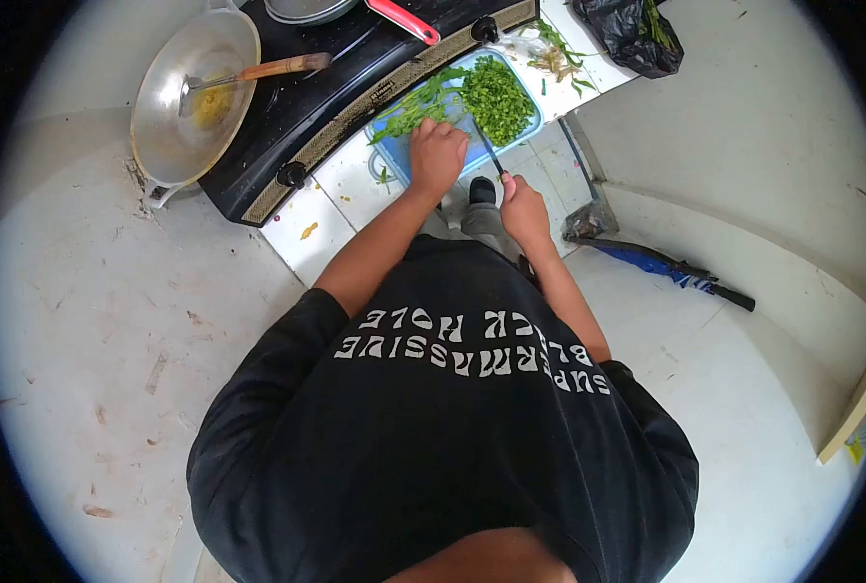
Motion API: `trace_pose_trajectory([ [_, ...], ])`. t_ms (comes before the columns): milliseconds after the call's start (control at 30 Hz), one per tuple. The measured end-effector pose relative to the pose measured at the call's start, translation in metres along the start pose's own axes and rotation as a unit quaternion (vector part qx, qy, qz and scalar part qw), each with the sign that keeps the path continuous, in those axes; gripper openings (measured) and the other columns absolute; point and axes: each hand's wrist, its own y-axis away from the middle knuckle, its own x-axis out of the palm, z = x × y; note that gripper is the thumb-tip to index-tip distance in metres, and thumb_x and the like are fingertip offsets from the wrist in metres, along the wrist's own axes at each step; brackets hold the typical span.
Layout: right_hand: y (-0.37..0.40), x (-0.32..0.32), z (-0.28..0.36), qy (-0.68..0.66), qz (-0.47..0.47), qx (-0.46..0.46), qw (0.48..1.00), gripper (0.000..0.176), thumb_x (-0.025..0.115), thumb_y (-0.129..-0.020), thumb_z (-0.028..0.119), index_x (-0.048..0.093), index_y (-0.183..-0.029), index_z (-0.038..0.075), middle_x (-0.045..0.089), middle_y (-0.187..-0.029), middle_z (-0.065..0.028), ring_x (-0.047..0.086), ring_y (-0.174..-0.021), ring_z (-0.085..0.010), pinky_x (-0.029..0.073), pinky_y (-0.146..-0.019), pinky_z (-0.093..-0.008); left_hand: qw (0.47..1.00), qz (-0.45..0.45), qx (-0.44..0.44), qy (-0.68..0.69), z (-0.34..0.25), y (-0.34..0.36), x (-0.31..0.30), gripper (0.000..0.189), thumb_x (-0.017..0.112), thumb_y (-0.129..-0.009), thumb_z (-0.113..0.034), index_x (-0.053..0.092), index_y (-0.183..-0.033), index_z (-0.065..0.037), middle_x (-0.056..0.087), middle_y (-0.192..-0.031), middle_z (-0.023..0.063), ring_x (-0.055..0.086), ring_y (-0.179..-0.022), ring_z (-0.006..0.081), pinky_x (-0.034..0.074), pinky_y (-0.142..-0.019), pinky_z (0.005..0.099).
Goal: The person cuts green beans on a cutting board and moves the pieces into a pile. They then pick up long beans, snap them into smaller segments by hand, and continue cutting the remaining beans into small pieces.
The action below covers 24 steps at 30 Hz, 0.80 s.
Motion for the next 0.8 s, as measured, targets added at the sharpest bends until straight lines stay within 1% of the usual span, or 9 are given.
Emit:
trace_pose_trajectory([
  [167,0.007,-0.003,0.007,0.007,0.019,0.009,1.0,0.046,0.038,-0.11,0.041,0.064,-0.108,0.003,0.069,-0.088,-0.0328,0.066,-0.087,-0.0547,0.051,-0.076,-0.0629,1.0,0.0,0.013,0.007,0.004,0.0,0.001,0.008,0.075,-0.083,-0.02,0.079,-0.087,-0.015,0.069,-0.089,0.0009,0.058,-0.091,0.0286,0.046,-0.082,0.0444],
  [333,0.009,0.002,0.007,0.002,0.022,0.006,1.0,0.046,0.039,-0.11,0.041,0.064,-0.109,0.003,0.069,-0.087,-0.0325,0.067,-0.086,-0.0537,0.051,-0.075,-0.0629,1.0,-0.014,-0.01,0.008,0.003,0.001,0.002,0.007,0.077,-0.081,-0.02,0.079,-0.086,-0.015,0.07,-0.09,-0.0012,0.059,-0.093,0.0272,0.046,-0.082,0.0438],
  [433,0.006,0.004,0.009,0.018,0.026,0.001,1.0,0.046,0.039,-0.11,0.041,0.064,-0.11,0.002,0.07,-0.088,-0.0322,0.067,-0.087,-0.0534,0.052,-0.076,-0.0622,1.0,0.005,-0.023,0.003,0.003,0.001,0.0,0.006,0.078,-0.08,-0.021,0.079,-0.084,-0.017,0.071,-0.091,-0.0021,0.059,-0.093,0.0267,0.046,-0.081,0.0436],
  [567,-0.002,0.008,0.007,0.031,0.029,-0.008,0.999,0.046,0.038,-0.11,0.041,0.064,-0.11,0.002,0.07,-0.09,-0.032,0.068,-0.088,-0.0532,0.052,-0.076,-0.0619,1.0,-0.001,-0.023,0.007,0.001,-0.001,-0.001,0.006,0.079,-0.079,-0.022,0.079,-0.084,-0.018,0.071,-0.089,-0.002,0.059,-0.092,0.0267,0.046,-0.081,0.0434],
  [633,0.004,0.006,0.005,0.026,0.025,-0.008,0.999,0.047,0.038,-0.11,0.041,0.064,-0.108,0.002,0.07,-0.09,-0.0322,0.067,-0.088,-0.0532,0.052,-0.077,-0.062,0.998,0.018,-0.065,0.002,-0.001,-0.003,-0.004,0.006,0.079,-0.079,-0.022,0.079,-0.083,-0.018,0.071,-0.086,-0.001,0.06,-0.091,0.0268,0.045,-0.08,0.0431],
  [667,0.007,0.005,0.004,0.026,0.023,-0.01,0.999,0.047,0.038,-0.11,0.041,0.064,-0.108,0.002,0.07,-0.09,-0.0322,0.067,-0.088,-0.0532,0.052,-0.077,-0.062,0.998,0.015,-0.064,0.001,-0.001,-0.005,-0.006,0.006,0.079,-0.079,-0.022,0.079,-0.083,-0.018,0.071,-0.086,-0.001,0.06,-0.091,0.0268,0.045,-0.08,0.0431],
  [733,0.014,-0.001,0.003,0.022,0.029,0.026,0.999,0.048,0.038,-0.11,0.042,0.064,-0.107,0.002,0.07,-0.09,-0.0324,0.067,-0.088,-0.0536,0.051,-0.078,-0.0621,0.999,0.007,-0.043,-0.019,-0.003,-0.004,-0.007,0.006,0.079,-0.08,-0.022,0.078,-0.082,-0.017,0.071,-0.085,-0.0002,0.06,-0.089,0.0269,0.045,-0.08,0.0427],
  [767,0.011,0.001,0.003,0.022,0.03,0.027,0.999,0.048,0.038,-0.11,0.042,0.064,-0.107,0.002,0.07,-0.09,-0.0324,0.067,-0.088,-0.0536,0.051,-0.078,-0.0621,0.999,0.008,-0.043,-0.018,-0.002,-0.003,-0.008,0.006,0.079,-0.08,-0.022,0.078,-0.082,-0.017,0.071,-0.085,-0.0002,0.06,-0.089,0.0269,0.045,-0.08,0.0427],
  [800,0.005,0.003,0.004,0.022,0.014,0.023,0.999,0.048,0.038,-0.11,0.042,0.064,-0.107,0.002,0.07,-0.09,-0.0327,0.067,-0.088,-0.0538,0.051,-0.078,-0.062,0.999,0.008,-0.02,-0.029,-0.001,-0.002,-0.008,0.006,0.078,-0.08,-0.022,0.079,-0.083,-0.017,0.071,-0.085,-0.0001,0.06,-0.09,0.0268,0.045,-0.08,0.0429],
])
